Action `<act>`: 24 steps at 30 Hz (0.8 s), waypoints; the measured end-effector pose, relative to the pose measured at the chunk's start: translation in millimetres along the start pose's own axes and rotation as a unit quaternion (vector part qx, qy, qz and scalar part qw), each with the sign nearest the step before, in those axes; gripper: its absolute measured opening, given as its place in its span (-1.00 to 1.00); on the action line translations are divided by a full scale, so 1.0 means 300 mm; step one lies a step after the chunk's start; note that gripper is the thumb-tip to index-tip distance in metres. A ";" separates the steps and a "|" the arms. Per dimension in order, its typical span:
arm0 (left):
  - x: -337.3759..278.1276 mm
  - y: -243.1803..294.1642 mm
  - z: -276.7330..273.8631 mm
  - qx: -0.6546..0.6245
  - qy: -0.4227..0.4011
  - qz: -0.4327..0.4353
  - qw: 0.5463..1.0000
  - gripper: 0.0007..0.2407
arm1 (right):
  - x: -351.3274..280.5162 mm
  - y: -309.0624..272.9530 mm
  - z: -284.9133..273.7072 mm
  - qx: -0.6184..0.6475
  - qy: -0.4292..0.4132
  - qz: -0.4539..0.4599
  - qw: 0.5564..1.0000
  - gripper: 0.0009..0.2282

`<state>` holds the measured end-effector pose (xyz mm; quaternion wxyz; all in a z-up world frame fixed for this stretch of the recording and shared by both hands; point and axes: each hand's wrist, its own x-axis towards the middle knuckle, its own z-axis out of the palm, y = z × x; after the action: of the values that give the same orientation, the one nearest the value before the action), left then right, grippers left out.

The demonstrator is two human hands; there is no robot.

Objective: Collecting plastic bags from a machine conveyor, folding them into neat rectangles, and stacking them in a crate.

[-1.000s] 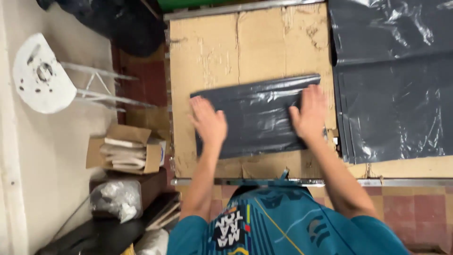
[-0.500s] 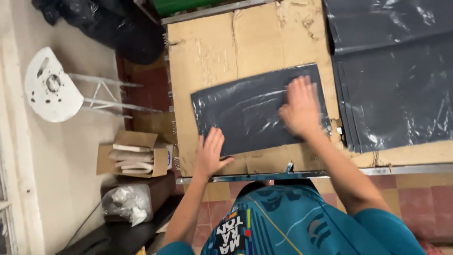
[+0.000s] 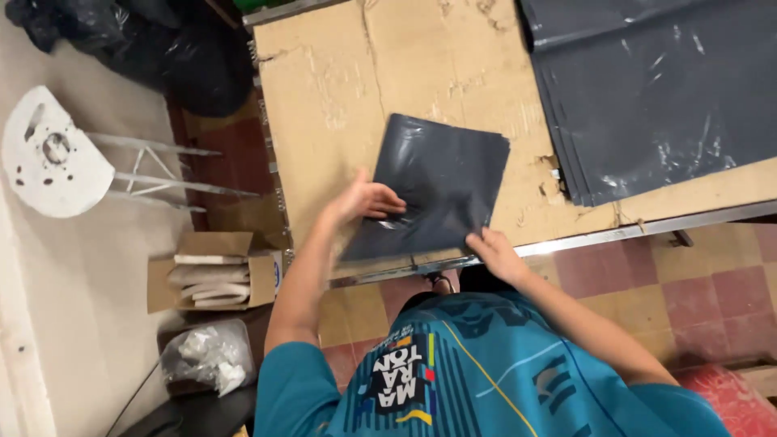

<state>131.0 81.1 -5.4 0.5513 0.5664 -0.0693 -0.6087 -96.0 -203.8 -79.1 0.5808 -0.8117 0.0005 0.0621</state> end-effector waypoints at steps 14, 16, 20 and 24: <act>-0.029 -0.222 0.130 0.302 0.645 0.025 0.702 -0.85 | 0.062 -0.198 -0.521 0.273 0.190 0.160 0.929 -0.82; 0.025 -0.146 0.216 0.405 0.672 0.076 0.615 -0.79 | 0.049 0.016 -0.840 0.035 0.289 0.121 0.949 -0.89; 0.350 0.035 0.495 0.533 0.549 0.306 0.566 -0.61 | 0.017 0.393 -1.451 -0.407 0.382 0.160 0.814 -0.69; 0.600 0.303 0.860 0.713 0.332 0.269 0.556 -0.71 | 0.033 0.402 -1.710 -0.384 0.336 0.250 0.823 -0.50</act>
<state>32.1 -227.9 38.6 0.0893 0.8912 -0.4423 0.0472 -43.5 -726.1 -31.0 0.1501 -0.9117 0.3747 -0.0761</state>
